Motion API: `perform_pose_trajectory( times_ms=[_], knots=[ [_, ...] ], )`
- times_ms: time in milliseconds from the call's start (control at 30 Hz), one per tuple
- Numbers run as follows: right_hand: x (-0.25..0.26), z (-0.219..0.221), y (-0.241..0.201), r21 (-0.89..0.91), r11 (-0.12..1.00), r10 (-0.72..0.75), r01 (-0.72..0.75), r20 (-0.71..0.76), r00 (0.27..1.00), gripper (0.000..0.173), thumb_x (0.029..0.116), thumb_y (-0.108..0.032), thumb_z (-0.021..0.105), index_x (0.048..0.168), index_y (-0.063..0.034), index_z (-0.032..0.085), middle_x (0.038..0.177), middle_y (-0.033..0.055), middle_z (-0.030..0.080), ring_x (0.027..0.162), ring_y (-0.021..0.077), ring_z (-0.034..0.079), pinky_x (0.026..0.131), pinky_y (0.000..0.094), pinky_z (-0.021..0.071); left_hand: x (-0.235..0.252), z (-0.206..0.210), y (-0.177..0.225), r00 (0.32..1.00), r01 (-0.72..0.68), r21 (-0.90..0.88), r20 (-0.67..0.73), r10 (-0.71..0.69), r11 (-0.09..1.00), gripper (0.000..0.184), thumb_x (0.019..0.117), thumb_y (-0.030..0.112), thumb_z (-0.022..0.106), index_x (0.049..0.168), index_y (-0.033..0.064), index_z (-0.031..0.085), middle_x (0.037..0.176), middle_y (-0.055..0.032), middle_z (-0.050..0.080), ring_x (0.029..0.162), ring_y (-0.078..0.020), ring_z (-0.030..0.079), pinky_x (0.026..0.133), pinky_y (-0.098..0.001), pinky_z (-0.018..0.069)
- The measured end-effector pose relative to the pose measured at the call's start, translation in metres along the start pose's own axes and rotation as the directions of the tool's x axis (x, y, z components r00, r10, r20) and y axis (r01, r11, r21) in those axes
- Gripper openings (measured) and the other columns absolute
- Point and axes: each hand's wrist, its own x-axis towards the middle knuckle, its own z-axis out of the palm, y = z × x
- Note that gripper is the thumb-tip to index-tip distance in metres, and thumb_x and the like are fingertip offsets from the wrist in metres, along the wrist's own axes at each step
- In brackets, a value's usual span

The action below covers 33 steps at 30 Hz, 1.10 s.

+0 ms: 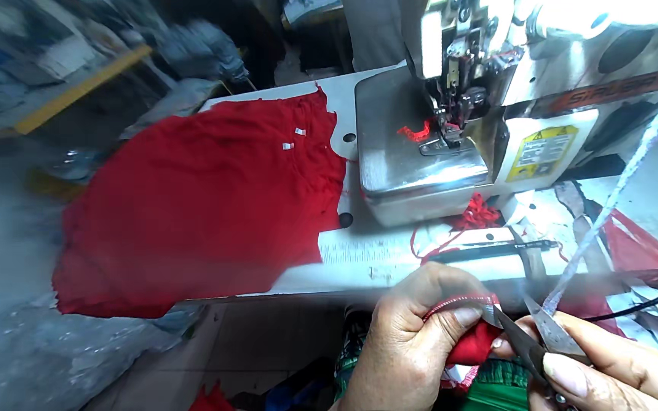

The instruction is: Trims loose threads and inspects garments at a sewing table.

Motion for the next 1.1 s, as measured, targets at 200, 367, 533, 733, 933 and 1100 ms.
perform_pose_trajectory(
  times_ms=[200, 367, 533, 733, 933, 1100],
  knots=[
    [0.001, 0.003, -0.001, 0.188, 0.981, 0.050, -0.051, 0.008, 0.999, 0.024, 0.1066, -0.006, 0.036, 0.121, -0.0107, 0.054, 0.082, -0.0110, 0.068, 0.060, -0.0008, 0.063, 0.050, 0.0162, 0.0524, 0.003, -0.003, -0.002, 0.993, -0.115, 0.149, 0.038, 0.111, 0.982, 0.016, 0.1024, 0.014, 0.058, 0.098, 0.0039, 0.068, 0.095, 0.0004, 0.068, 0.097, 0.0003, 0.064, 0.088, -0.0163, 0.0529],
    [-0.001, 0.014, 0.010, -0.112, 0.989, -0.113, 0.099, -0.123, 0.986, 0.020, 0.1083, -0.008, 0.040, 0.118, -0.0006, 0.056, 0.082, -0.0071, 0.067, 0.066, -0.0013, 0.063, 0.057, 0.0178, 0.0534, -0.002, 0.003, 0.001, 1.000, -0.006, 0.058, -0.001, 0.006, 0.998, 0.013, 0.1015, 0.010, 0.058, 0.099, 0.0030, 0.069, 0.095, 0.0033, 0.067, 0.092, 0.0031, 0.063, 0.084, -0.0152, 0.0534],
    [0.002, 0.022, 0.032, -0.419, 0.858, -0.402, 0.297, -0.188, 0.896, 0.027, 0.1101, -0.012, 0.041, 0.113, 0.0096, 0.058, 0.082, 0.0085, 0.070, 0.072, 0.0030, 0.067, 0.065, 0.0202, 0.0559, -0.004, 0.012, 0.008, 0.980, 0.158, -0.119, -0.098, -0.170, 0.980, 0.012, 0.1001, 0.003, 0.057, 0.099, 0.0068, 0.068, 0.091, 0.0061, 0.069, 0.084, 0.0018, 0.066, 0.077, -0.0179, 0.0565],
    [0.001, 0.010, 0.015, -0.337, 0.870, -0.453, 0.359, -0.262, 0.852, 0.020, 0.1112, -0.014, 0.040, 0.119, -0.0046, 0.055, 0.089, -0.0090, 0.070, 0.078, -0.0055, 0.066, 0.066, 0.0145, 0.0559, -0.010, 0.011, -0.001, 0.963, 0.224, -0.184, -0.107, -0.246, 0.957, 0.015, 0.0997, 0.000, 0.055, 0.099, 0.0076, 0.068, 0.089, 0.0069, 0.071, 0.081, 0.0021, 0.066, 0.075, -0.0179, 0.0564],
    [-0.002, 0.014, 0.011, -0.261, 0.939, -0.257, 0.222, -0.109, 0.960, 0.025, 0.1098, -0.011, 0.040, 0.116, 0.0060, 0.058, 0.084, 0.0001, 0.068, 0.071, -0.0005, 0.064, 0.063, 0.0184, 0.0544, -0.009, 0.008, 0.001, 0.986, 0.110, -0.169, -0.105, -0.128, 0.980, 0.014, 0.0998, 0.005, 0.059, 0.101, 0.0068, 0.073, 0.102, 0.0021, 0.071, 0.093, -0.0011, 0.067, 0.084, -0.0200, 0.0567],
    [-0.001, 0.010, 0.008, -0.261, 0.954, -0.177, 0.150, -0.086, 0.980, 0.024, 0.1093, -0.010, 0.041, 0.118, 0.0048, 0.057, 0.083, -0.0020, 0.067, 0.069, -0.0008, 0.063, 0.061, 0.0185, 0.0539, -0.008, 0.007, 0.003, 0.990, 0.091, -0.112, -0.101, -0.103, 0.990, 0.014, 0.0989, 0.004, 0.060, 0.101, 0.0060, 0.074, 0.100, 0.0026, 0.072, 0.092, 0.0000, 0.067, 0.083, -0.0187, 0.0567]
  ],
)
